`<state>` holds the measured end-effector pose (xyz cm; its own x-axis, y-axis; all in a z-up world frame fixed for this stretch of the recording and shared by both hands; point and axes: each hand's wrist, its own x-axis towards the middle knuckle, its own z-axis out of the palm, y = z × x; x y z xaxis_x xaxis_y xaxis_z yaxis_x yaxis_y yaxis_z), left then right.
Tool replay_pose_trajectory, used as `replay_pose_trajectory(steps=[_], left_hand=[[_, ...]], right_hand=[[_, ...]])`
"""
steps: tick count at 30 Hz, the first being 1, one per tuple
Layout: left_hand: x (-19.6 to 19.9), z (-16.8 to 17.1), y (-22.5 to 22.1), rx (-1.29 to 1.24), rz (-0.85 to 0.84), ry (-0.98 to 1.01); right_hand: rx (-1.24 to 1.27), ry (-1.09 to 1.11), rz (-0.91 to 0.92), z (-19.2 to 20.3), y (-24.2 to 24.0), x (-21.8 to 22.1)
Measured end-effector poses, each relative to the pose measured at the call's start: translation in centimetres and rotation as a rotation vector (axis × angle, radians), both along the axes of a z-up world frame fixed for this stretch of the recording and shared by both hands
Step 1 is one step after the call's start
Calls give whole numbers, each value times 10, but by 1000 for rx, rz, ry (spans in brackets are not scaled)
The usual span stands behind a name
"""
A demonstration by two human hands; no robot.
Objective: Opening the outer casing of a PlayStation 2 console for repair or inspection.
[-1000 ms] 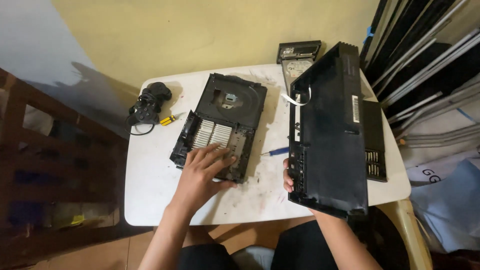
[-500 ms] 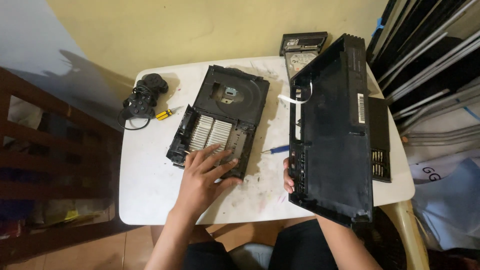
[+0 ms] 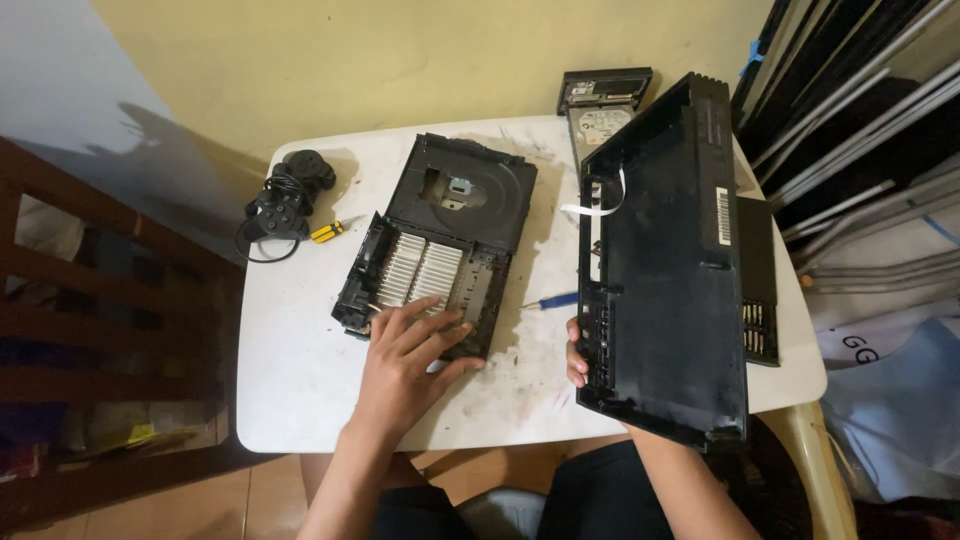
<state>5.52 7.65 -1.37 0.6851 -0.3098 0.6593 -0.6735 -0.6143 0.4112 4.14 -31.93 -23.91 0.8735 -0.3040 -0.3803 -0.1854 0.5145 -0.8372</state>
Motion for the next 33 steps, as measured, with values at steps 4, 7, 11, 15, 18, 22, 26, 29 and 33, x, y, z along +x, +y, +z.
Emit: replay_pose_trajectory(steps=[4, 7, 11, 15, 18, 22, 26, 29, 33], left_hand=[[-7, 21, -1, 169, -2, -9], [-37, 50, -27, 91, 5, 10], [-79, 77, -72, -204, -394, 227], [-93, 80, -105, -361, -321, 375], [-89, 84, -112, -510, -231, 433], [-83, 78, -110, -601, -280, 392], [-83, 74, -109, -562, -298, 337], [-84, 69, -105, -555, -306, 271], [-85, 81, -98, -505, -381, 217]], right_hand=[[-1, -15, -2, 1, 0, 7], [-6, -30, -1, 2, 2, 18], [-14, -38, 26, 13, 6, 30], [-14, -39, 48, 17, 14, 32], [-14, -48, 51, 26, 11, 35], [-16, -58, 55, 95, 42, 81], [-17, -67, 56, 127, 55, 100], [-17, -71, 56, 146, 63, 102], [-24, -76, 61, 174, 68, 103]])
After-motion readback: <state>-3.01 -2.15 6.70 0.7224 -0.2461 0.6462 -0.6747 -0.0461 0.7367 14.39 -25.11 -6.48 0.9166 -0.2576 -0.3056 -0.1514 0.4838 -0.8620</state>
